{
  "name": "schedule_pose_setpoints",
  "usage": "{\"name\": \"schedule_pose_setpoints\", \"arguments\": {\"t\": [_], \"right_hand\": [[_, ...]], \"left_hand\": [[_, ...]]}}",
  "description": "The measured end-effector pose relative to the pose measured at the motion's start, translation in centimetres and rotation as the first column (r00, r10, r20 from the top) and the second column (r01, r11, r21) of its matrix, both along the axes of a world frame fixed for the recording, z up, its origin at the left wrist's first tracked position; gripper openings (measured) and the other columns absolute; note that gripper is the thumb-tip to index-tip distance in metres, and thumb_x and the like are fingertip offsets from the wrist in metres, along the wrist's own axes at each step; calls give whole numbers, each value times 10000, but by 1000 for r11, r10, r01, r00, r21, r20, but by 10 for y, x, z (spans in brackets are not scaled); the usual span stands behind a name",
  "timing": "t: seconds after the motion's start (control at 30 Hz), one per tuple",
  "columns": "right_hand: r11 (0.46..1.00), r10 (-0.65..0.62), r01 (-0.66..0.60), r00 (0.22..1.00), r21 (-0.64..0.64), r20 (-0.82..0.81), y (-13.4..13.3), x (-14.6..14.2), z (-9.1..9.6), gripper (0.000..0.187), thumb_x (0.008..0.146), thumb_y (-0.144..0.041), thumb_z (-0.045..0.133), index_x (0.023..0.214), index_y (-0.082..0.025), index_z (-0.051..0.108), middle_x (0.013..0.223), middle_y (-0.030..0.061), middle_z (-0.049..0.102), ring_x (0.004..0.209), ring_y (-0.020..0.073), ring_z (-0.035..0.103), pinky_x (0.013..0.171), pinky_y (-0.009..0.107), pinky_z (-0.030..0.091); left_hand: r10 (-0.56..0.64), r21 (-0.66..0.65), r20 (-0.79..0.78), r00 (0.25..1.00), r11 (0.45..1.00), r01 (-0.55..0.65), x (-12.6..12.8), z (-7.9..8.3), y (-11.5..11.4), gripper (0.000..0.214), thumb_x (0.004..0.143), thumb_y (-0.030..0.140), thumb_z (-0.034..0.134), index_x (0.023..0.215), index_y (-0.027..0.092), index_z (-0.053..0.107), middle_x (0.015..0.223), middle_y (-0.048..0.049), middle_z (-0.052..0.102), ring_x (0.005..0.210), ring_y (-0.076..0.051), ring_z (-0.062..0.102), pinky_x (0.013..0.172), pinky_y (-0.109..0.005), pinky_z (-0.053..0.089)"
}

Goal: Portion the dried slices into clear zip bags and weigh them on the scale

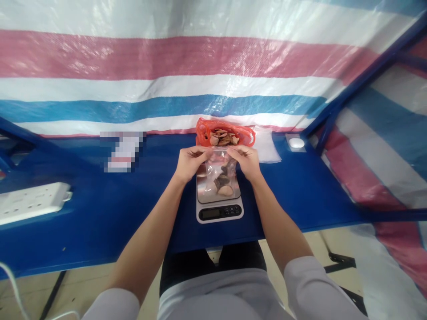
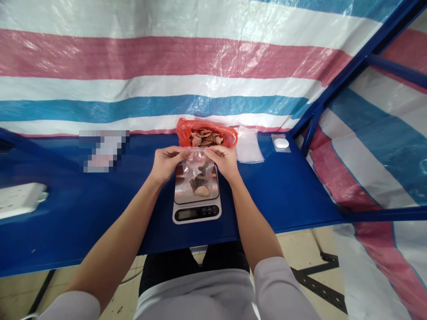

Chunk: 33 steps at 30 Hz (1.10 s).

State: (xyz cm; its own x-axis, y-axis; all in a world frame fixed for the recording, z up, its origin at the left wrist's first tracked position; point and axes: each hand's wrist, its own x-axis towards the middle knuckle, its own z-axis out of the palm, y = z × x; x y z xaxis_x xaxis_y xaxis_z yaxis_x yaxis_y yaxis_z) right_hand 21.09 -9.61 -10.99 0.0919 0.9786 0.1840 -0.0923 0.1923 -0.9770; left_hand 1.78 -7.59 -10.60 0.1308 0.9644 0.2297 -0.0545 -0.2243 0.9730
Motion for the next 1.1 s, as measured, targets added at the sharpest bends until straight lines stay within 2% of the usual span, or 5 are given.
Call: {"name": "schedule_pose_setpoints", "arguments": {"t": [0.17, 0.37, 0.57, 0.77, 1.1], "right_hand": [[998, -56, 56, 998, 3, 20, 0, -1, -3, 383, 635, -575, 847, 766, -225, 764, 723, 9, 762, 665, 184, 703, 665, 320, 589], [999, 15, -17, 998, 35, 61, 3, 0, -9, 353, 686, -562, 815, 793, -228, 780, 792, 21, 772, 732, 202, 721, 689, 331, 589], [999, 44, -45, 999, 18, 30, 0, 0, -2, 351, 679, -566, 822, 727, -226, 750, 688, 10, 742, 630, 184, 697, 652, 333, 589], [998, 55, -56, 998, 11, 35, -1, 0, -2, 350, 672, -549, 836, 783, -226, 763, 728, 11, 761, 718, 198, 731, 749, 349, 609], [998, 67, -66, 997, -20, 28, -1, -1, -1, 355, 672, -546, 835, 763, -213, 754, 688, 9, 747, 646, 187, 709, 631, 312, 592]], "left_hand": [[24, 11, -10, 1000, 1000, -24, -1, -1, 0, 368, 645, 525, 885, 763, 181, 825, 757, -72, 788, 676, -200, 705, 696, -313, 573], [13, 5, -38, 999, 1000, -13, 2, 2, -3, 380, 615, 540, 898, 749, 192, 827, 759, -77, 790, 704, -222, 722, 719, -330, 585], [21, 15, -3, 1000, 1000, -21, 3, 0, -2, 376, 672, 548, 870, 759, 185, 822, 747, -68, 784, 668, -198, 707, 692, -313, 580], [22, 50, -6, 1000, 998, -22, 5, -3, -3, 324, 681, 503, 878, 782, 199, 829, 804, -65, 799, 740, -205, 724, 749, -307, 578], [26, 20, -30, 999, 999, -25, 8, 1, -6, 369, 676, 518, 873, 805, 175, 829, 800, -77, 797, 733, -211, 725, 737, -314, 582]]}}
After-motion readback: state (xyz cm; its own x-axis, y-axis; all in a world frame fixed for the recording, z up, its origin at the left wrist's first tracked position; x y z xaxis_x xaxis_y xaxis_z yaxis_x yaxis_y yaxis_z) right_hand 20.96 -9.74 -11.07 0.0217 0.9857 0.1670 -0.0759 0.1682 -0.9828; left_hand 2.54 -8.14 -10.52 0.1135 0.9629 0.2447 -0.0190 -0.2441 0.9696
